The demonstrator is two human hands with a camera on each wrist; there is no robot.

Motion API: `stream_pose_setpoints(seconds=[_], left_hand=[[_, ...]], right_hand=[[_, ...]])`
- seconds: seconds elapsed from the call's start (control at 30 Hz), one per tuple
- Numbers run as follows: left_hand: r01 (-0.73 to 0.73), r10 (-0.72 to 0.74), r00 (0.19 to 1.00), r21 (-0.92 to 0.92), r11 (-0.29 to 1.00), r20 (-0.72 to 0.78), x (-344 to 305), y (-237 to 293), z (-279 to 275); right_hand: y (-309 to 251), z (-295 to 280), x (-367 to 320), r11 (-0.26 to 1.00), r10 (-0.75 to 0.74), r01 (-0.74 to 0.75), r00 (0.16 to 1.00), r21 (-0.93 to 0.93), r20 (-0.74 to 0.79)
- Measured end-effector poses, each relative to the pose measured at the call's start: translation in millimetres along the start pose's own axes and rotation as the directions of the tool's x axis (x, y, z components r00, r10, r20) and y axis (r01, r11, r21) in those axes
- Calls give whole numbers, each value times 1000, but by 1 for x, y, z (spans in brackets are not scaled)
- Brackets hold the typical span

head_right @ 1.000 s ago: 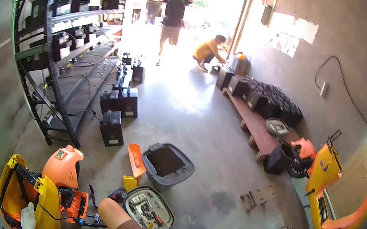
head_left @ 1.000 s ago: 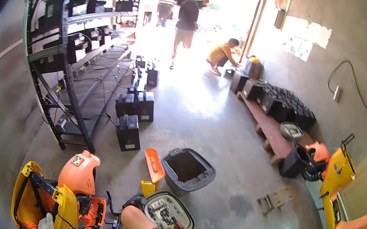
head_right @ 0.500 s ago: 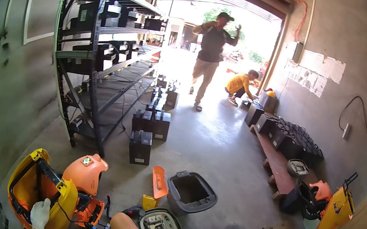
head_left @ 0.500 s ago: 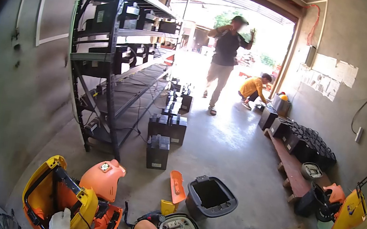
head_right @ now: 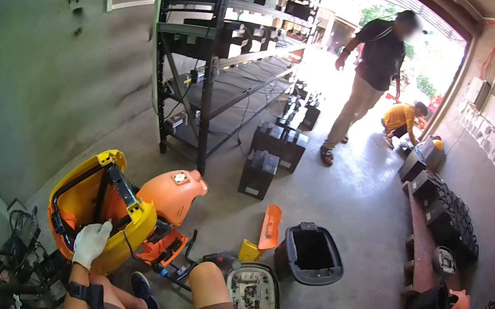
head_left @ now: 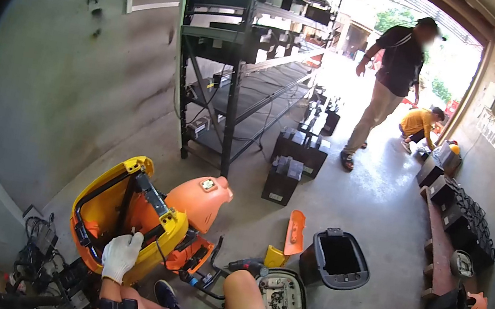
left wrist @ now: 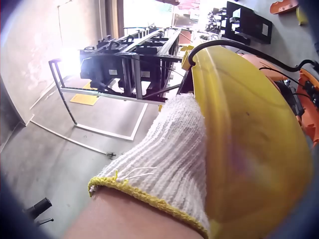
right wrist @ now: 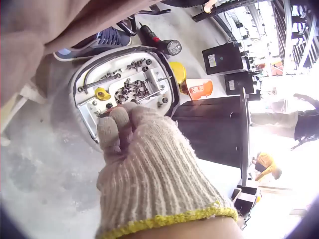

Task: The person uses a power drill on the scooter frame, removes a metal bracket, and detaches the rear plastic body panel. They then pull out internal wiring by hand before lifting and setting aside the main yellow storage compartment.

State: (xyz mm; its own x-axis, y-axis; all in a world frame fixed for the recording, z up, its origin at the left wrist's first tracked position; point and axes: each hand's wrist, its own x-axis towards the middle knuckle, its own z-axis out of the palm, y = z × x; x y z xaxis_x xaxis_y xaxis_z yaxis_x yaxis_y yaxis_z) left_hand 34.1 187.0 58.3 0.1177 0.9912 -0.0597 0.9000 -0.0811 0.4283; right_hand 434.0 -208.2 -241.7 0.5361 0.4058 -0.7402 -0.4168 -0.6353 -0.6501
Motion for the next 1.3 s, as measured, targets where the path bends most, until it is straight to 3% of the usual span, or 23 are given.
stream_pose_setpoints(seconds=[0.13, 0.33, 0.4, 0.6, 0.77, 0.87, 0.93, 0.97, 1.0, 1.07, 1.2, 1.3], left_hand=[[16, -16, 1000, 34, 999, 12, 4, -6, 4], [16, -15, 1000, 29, 999, -6, 2, -4, 4], [9, -9, 1000, 27, 1000, -3, 5, -6, 6], [23, -23, 1000, 27, 999, -19, 4, -6, 6], [38, -38, 999, 20, 999, -8, 5, -5, 6], [-26, 28, 998, 30, 999, -50, 8, -12, 11], [-67, 70, 995, 48, 997, -64, 10, -16, 15], [-69, 71, 996, 23, 997, -56, 12, -17, 16], [-66, 66, 996, -1, 998, -54, 12, -18, 16], [-84, 84, 994, -1, 996, -71, 13, -19, 16], [-118, 114, 988, -37, 992, -109, 15, -23, 20], [-97, 95, 991, -10, 995, -98, 18, -26, 22]], right_hand=[[-22, 10, -5, 997, 36, -38, 999, 71, 28], [-19, 20, -3, 997, 21, -15, 997, -81, 75], [-16, 19, -5, 996, 94, -94, 989, -7, 114], [-1, 16, -10, 990, 116, -120, 992, 70, 56], [21, 13, 5, 981, 193, -191, 979, -40, 60], [22, 17, -1, 988, 135, -135, 991, -73, -4], [32, 16, 8, 926, 1, 4, 1000, -378, 12], [0, 22, -28, 918, -20, 14, 1000, -397, -9], [18, 23, -10, 991, 99, -98, 995, -92, 3], [6, 26, -20, 987, 162, -161, 987, -15, 6], [-1, 31, -32, 989, 144, -142, 989, 52, -46], [7, 34, -26, 990, 134, -134, 991, -46, 0]])
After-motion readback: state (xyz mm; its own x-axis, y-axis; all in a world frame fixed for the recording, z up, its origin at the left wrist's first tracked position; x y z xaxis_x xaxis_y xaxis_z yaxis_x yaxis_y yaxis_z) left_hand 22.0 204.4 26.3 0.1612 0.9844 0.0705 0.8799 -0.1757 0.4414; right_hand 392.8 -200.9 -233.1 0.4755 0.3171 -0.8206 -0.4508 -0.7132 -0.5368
